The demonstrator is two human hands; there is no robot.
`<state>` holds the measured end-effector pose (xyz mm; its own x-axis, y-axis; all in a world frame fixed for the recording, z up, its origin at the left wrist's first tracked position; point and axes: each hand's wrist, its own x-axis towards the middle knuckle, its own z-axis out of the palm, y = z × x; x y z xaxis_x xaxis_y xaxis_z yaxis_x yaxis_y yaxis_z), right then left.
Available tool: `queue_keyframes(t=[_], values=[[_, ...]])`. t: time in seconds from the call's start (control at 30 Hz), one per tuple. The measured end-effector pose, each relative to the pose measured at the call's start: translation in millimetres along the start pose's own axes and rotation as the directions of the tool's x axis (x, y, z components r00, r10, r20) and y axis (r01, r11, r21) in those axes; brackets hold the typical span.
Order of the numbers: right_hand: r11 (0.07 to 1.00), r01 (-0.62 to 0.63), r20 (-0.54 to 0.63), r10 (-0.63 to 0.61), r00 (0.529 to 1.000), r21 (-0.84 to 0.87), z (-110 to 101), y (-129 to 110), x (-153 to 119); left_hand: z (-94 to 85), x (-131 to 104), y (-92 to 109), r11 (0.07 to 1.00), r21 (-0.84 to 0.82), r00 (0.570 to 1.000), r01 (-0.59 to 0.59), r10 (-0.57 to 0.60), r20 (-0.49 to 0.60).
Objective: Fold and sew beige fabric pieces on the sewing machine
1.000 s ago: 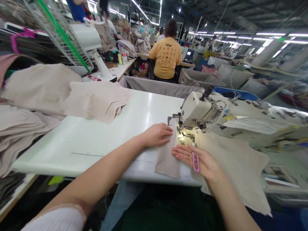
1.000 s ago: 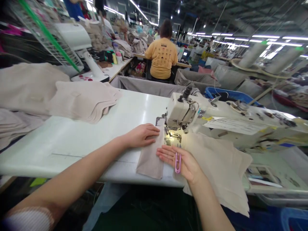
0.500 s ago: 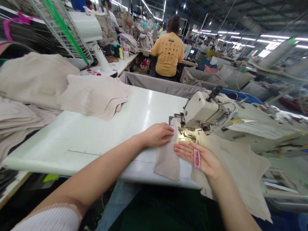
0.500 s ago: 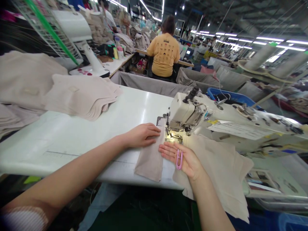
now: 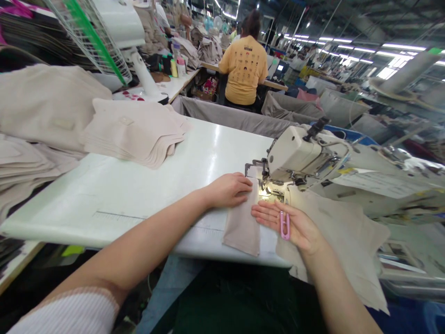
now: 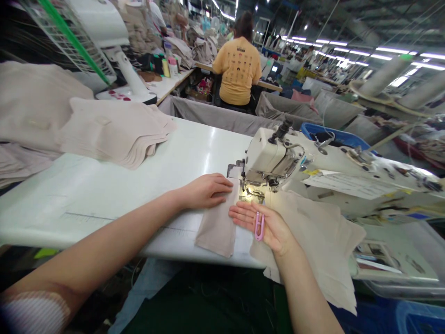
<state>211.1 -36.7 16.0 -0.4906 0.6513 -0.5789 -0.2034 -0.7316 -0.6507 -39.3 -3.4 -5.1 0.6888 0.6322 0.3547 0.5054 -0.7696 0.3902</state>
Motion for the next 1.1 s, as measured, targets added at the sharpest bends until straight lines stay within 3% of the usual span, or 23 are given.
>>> queue_keyframes(t=[0.77,0.87,0.97,1.03,1.1], values=[[1.0,0.029,0.037,-0.029,0.999,-0.006,-2.5,2.6,6.4,-2.7,0.5,-0.3,1.0,0.023,0.999,0.016,-0.017,0.029],[0.999,0.048,0.007,-0.048,0.999,0.002,4.6,5.4,3.8,-5.4,3.3,20.2,0.989,0.134,0.996,0.062,-0.07,0.058],[0.986,0.16,-0.105,-0.163,0.981,-0.041,11.7,13.4,-5.9,-6.3,-2.3,65.4,0.954,0.246,0.976,0.17,-0.198,0.094],[0.947,0.269,-0.205,-0.303,0.931,-0.177,12.1,22.1,-14.2,-1.2,-16.2,93.9,0.937,0.276,0.954,0.213,-0.26,0.147],[0.818,0.349,-0.225,-0.485,0.845,-0.457,8.0,32.9,-21.3,6.2,-35.3,109.0,0.91,0.334,0.931,0.246,-0.318,0.18]])
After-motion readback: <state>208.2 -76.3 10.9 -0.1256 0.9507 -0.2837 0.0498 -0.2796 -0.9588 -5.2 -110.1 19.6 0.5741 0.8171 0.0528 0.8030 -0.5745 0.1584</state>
